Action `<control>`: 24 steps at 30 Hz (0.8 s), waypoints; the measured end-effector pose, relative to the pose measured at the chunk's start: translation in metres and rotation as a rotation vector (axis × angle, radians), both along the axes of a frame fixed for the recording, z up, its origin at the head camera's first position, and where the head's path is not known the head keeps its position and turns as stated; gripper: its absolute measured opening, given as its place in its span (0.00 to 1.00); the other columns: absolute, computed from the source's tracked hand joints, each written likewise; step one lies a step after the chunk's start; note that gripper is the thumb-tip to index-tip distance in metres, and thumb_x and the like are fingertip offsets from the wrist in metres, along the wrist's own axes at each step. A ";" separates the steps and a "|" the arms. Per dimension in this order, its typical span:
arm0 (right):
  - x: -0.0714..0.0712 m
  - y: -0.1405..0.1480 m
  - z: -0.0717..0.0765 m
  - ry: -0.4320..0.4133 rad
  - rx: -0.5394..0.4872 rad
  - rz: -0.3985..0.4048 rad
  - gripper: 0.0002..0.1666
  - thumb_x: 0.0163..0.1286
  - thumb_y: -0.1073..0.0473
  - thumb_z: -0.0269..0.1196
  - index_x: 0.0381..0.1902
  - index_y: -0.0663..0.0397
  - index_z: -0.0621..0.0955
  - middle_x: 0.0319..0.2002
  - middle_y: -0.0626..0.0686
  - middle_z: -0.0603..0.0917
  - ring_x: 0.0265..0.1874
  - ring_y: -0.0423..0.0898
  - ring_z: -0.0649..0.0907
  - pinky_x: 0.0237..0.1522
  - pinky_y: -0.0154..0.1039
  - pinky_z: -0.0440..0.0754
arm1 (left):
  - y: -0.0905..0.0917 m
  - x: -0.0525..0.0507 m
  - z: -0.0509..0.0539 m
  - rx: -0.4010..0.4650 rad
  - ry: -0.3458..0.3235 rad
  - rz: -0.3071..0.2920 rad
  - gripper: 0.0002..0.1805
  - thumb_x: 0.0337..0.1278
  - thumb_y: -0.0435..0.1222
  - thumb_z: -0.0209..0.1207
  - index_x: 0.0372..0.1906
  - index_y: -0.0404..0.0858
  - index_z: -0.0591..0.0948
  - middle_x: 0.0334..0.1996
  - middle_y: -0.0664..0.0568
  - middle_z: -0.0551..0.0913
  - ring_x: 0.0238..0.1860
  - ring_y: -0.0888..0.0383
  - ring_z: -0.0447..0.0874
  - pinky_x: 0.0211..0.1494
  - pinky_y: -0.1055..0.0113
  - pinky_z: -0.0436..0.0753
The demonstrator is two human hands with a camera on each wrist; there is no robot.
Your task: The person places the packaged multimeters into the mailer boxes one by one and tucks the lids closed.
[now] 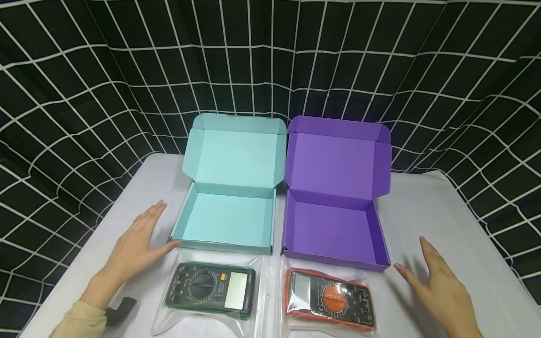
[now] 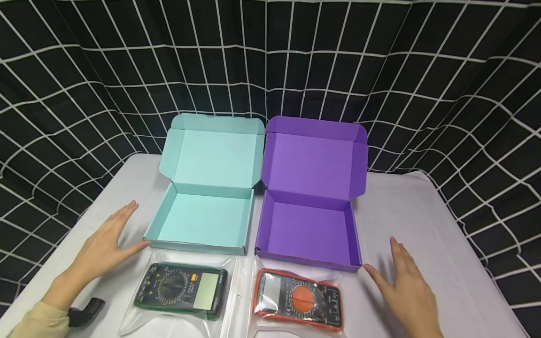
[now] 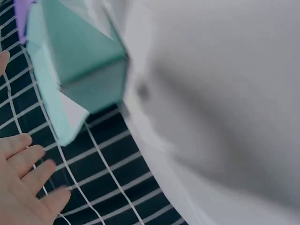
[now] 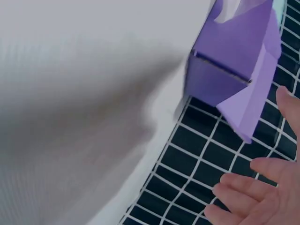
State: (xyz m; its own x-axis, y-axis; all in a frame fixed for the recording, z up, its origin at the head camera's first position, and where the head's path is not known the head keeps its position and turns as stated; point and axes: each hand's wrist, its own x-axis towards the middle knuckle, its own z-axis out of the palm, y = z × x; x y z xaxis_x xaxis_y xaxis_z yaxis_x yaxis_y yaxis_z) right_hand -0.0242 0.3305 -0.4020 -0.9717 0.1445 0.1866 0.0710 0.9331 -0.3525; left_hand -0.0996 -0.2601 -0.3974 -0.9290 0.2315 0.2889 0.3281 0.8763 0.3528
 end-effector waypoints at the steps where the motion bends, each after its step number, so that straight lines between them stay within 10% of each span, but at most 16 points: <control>1: 0.001 -0.002 0.001 0.004 -0.012 -0.012 0.52 0.66 0.40 0.62 0.77 0.55 0.52 0.67 0.74 0.63 0.60 0.76 0.66 0.47 0.75 0.65 | 0.004 0.000 0.002 0.035 -0.023 0.000 0.52 0.50 0.52 0.68 0.76 0.37 0.56 0.71 0.36 0.60 0.69 0.34 0.59 0.68 0.36 0.59; 11: 0.008 -0.023 0.006 0.156 -0.079 -0.010 0.47 0.57 0.46 0.71 0.67 0.65 0.68 0.57 0.75 0.74 0.54 0.74 0.73 0.48 0.68 0.70 | 0.032 -0.006 0.019 0.271 -0.187 -0.102 0.54 0.41 0.43 0.74 0.73 0.35 0.58 0.67 0.30 0.64 0.65 0.29 0.63 0.61 0.31 0.66; 24: 0.012 -0.054 0.004 0.225 -0.089 0.114 0.46 0.45 0.50 0.78 0.60 0.64 0.74 0.54 0.67 0.77 0.53 0.67 0.76 0.45 0.68 0.74 | 0.084 -0.024 0.025 0.431 -0.261 -0.455 0.55 0.39 0.36 0.76 0.73 0.29 0.57 0.69 0.35 0.64 0.68 0.38 0.64 0.69 0.53 0.66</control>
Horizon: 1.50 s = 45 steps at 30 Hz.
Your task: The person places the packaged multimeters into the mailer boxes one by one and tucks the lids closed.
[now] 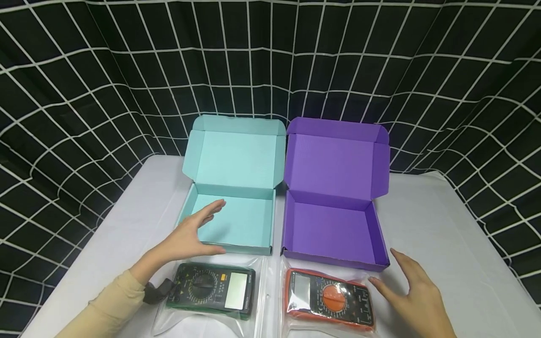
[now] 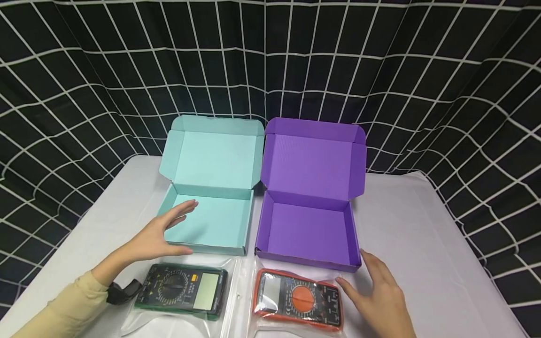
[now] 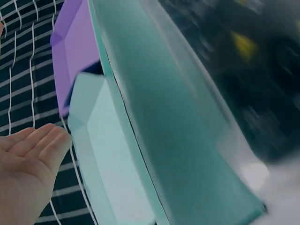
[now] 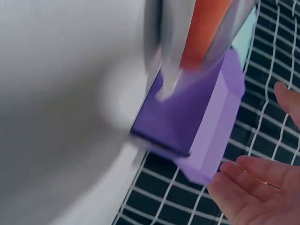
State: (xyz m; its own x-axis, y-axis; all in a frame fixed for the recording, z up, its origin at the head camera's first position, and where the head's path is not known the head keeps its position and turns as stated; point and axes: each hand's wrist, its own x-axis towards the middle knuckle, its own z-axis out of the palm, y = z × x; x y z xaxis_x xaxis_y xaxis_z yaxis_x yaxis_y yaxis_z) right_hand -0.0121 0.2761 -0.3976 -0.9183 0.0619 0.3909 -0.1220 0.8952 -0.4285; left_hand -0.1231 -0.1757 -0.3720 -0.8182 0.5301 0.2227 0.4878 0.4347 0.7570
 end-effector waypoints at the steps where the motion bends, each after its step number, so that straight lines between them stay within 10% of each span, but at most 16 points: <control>1: 0.001 -0.003 0.000 0.000 0.000 0.015 0.47 0.44 0.50 0.79 0.60 0.64 0.74 0.53 0.66 0.77 0.52 0.67 0.76 0.44 0.68 0.74 | 0.006 -0.001 0.000 0.010 -0.016 -0.020 0.55 0.39 0.35 0.76 0.73 0.29 0.57 0.69 0.35 0.64 0.68 0.38 0.64 0.69 0.53 0.66; 12: 0.011 -0.035 0.002 -0.074 -0.001 0.123 0.50 0.44 0.48 0.79 0.61 0.67 0.73 0.56 0.68 0.78 0.53 0.69 0.77 0.46 0.68 0.76 | 0.057 -0.015 -0.005 0.056 -0.204 -0.215 0.58 0.41 0.33 0.75 0.74 0.28 0.51 0.72 0.32 0.56 0.70 0.39 0.61 0.70 0.56 0.66; 24: 0.017 -0.059 -0.004 -0.008 0.038 0.280 0.53 0.37 0.46 0.81 0.61 0.61 0.74 0.54 0.60 0.81 0.50 0.59 0.82 0.43 0.59 0.83 | 0.107 -0.022 -0.012 0.159 -0.476 -0.289 0.59 0.43 0.25 0.72 0.76 0.28 0.43 0.75 0.34 0.47 0.74 0.40 0.51 0.71 0.58 0.62; 37: 0.019 -0.077 -0.007 -0.080 0.037 0.375 0.50 0.42 0.40 0.78 0.60 0.60 0.77 0.56 0.57 0.80 0.51 0.57 0.81 0.43 0.61 0.82 | 0.138 -0.028 -0.024 0.124 -0.614 -0.150 0.65 0.36 0.21 0.71 0.76 0.29 0.38 0.74 0.32 0.43 0.72 0.37 0.53 0.70 0.58 0.64; 45: 0.018 -0.081 -0.012 -0.079 0.094 0.429 0.52 0.44 0.39 0.78 0.63 0.60 0.75 0.59 0.55 0.79 0.54 0.54 0.81 0.46 0.54 0.84 | 0.151 -0.027 -0.022 -0.057 -0.446 -0.069 0.63 0.31 0.22 0.74 0.73 0.23 0.45 0.72 0.32 0.54 0.68 0.40 0.63 0.68 0.59 0.67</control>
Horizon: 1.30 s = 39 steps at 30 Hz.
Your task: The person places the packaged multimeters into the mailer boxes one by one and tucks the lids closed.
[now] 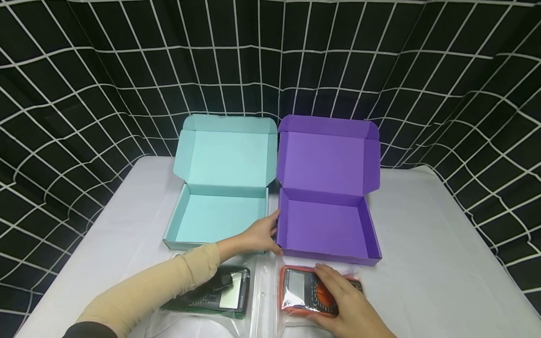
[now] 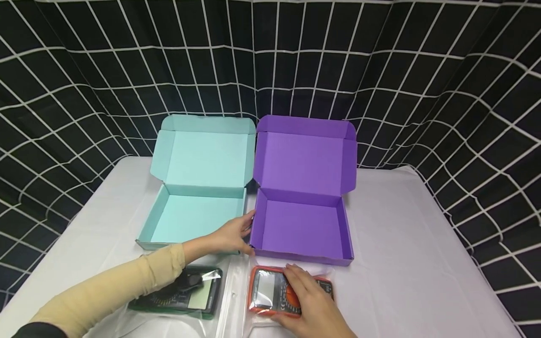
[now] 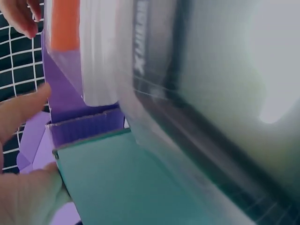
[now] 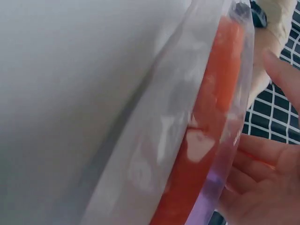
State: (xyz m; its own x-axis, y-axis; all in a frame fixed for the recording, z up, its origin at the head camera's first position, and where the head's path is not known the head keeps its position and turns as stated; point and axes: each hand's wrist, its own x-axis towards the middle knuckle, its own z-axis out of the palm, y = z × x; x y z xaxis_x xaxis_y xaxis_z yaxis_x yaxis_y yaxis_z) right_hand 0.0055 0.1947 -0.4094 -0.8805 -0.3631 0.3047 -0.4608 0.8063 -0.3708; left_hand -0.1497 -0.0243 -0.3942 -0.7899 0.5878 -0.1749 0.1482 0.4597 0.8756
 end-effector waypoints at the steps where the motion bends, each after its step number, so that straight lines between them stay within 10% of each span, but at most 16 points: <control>1: 0.000 -0.001 -0.001 0.007 0.012 0.014 0.53 0.44 0.40 0.78 0.64 0.60 0.74 0.59 0.56 0.78 0.54 0.55 0.80 0.46 0.53 0.84 | 0.001 0.000 0.000 -0.022 0.015 0.012 0.63 0.30 0.22 0.74 0.73 0.22 0.46 0.72 0.32 0.56 0.68 0.40 0.65 0.68 0.59 0.67; 17: -0.011 -0.005 0.010 -0.120 0.175 0.087 0.58 0.36 0.47 0.81 0.64 0.65 0.71 0.59 0.59 0.77 0.56 0.57 0.79 0.59 0.61 0.73 | 0.006 0.001 -0.001 0.023 -0.038 0.087 0.61 0.27 0.16 0.71 0.73 0.24 0.49 0.69 0.30 0.61 0.66 0.40 0.67 0.64 0.59 0.72; 39: -0.028 -0.013 0.009 -0.107 0.223 0.093 0.56 0.22 0.47 0.82 0.53 0.67 0.76 0.47 0.55 0.81 0.41 0.52 0.83 0.41 0.47 0.85 | 0.011 0.005 -0.001 0.012 -0.055 0.160 0.59 0.25 0.15 0.70 0.72 0.24 0.53 0.68 0.31 0.63 0.66 0.39 0.67 0.66 0.57 0.70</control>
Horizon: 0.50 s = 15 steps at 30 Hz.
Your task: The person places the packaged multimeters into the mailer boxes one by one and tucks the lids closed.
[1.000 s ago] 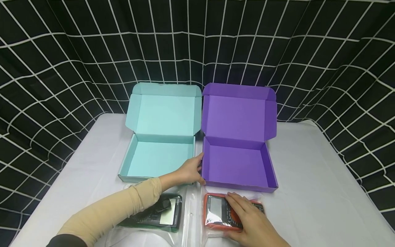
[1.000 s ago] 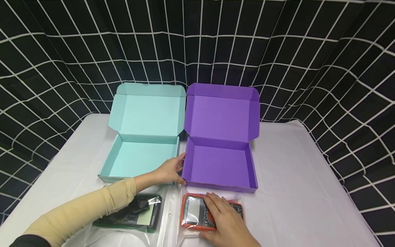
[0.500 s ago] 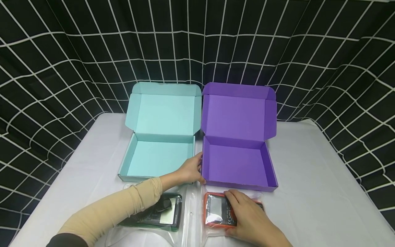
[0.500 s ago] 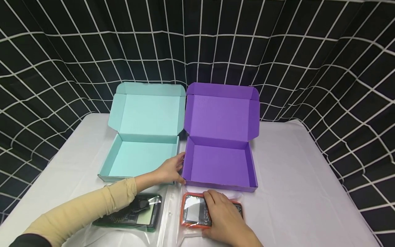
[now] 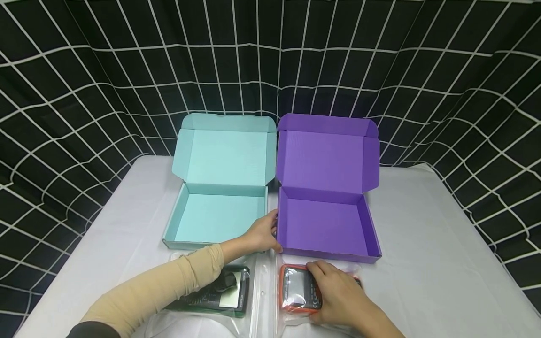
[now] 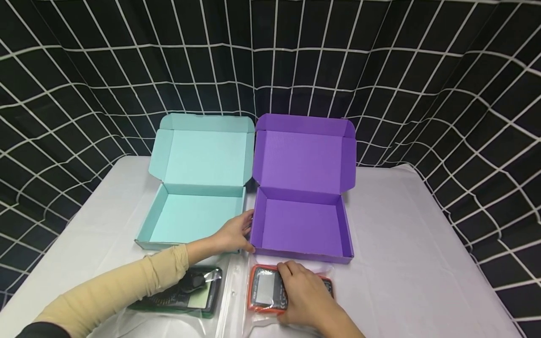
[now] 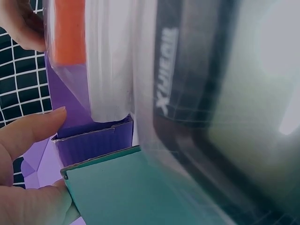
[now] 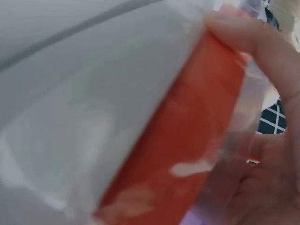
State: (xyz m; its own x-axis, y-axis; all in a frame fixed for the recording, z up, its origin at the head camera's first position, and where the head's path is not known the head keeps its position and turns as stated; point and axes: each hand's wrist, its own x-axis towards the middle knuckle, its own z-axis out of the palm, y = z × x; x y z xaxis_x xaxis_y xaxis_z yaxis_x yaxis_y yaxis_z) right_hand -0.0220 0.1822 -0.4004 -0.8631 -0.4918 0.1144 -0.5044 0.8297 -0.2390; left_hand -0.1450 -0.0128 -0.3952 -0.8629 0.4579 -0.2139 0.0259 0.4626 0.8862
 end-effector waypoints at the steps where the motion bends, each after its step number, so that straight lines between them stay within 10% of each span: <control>1: 0.000 0.000 -0.001 0.021 0.006 0.008 0.56 0.22 0.46 0.81 0.53 0.67 0.77 0.47 0.55 0.81 0.42 0.52 0.83 0.41 0.47 0.85 | 0.000 0.000 0.000 -0.001 0.004 0.000 0.59 0.25 0.15 0.70 0.72 0.24 0.53 0.68 0.31 0.64 0.66 0.39 0.67 0.66 0.57 0.70; 15: -0.004 0.004 -0.015 0.351 -0.015 0.147 0.54 0.11 0.40 0.74 0.44 0.60 0.77 0.37 0.50 0.79 0.35 0.45 0.80 0.35 0.38 0.84 | 0.000 0.001 0.001 0.026 -0.017 0.003 0.59 0.26 0.14 0.69 0.72 0.23 0.51 0.68 0.29 0.62 0.67 0.38 0.65 0.66 0.56 0.70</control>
